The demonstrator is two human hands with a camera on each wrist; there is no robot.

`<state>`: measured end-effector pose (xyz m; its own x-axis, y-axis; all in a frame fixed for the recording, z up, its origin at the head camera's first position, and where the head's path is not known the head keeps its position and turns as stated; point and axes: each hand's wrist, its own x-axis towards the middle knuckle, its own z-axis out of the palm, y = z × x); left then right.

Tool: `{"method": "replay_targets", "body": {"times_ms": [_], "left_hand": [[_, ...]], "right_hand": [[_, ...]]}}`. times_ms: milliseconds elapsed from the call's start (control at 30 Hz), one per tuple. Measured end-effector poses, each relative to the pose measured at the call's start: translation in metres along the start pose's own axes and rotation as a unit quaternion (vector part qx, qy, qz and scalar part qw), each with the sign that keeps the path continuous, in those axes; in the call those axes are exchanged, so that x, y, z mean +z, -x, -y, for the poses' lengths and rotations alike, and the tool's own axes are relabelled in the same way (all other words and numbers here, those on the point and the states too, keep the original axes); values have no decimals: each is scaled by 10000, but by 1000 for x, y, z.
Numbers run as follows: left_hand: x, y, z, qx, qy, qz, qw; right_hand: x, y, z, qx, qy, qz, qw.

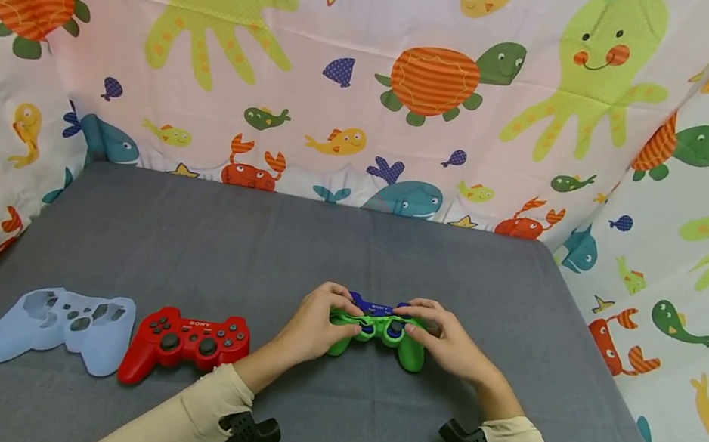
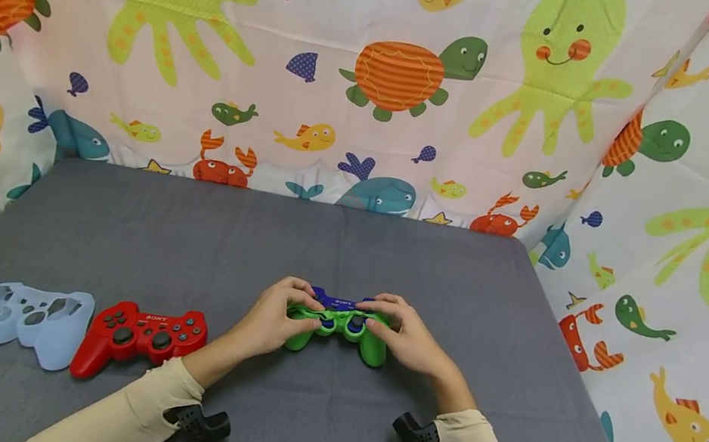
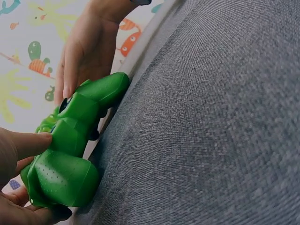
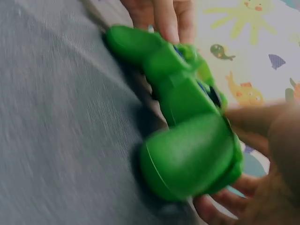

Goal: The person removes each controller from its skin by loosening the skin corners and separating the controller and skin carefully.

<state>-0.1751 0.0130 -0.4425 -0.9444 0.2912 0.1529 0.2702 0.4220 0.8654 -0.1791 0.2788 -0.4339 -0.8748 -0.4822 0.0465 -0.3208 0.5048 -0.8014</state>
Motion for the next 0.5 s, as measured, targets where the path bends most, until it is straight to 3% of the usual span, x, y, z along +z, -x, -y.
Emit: {"method": "replay_targets", "body": {"times_ms": [200, 333, 500], "left_hand": [[1, 0, 1, 25, -46, -120, 9999], [3, 1, 0, 13, -62, -178, 9998], [3, 2, -2, 3, -100, -153, 9998]], "right_hand": [[9, -6, 0, 39, -270, -435, 9987], [16, -9, 3, 407, -477, -767, 9951], [18, -10, 7, 1128, -1631, -841, 9765]]}}
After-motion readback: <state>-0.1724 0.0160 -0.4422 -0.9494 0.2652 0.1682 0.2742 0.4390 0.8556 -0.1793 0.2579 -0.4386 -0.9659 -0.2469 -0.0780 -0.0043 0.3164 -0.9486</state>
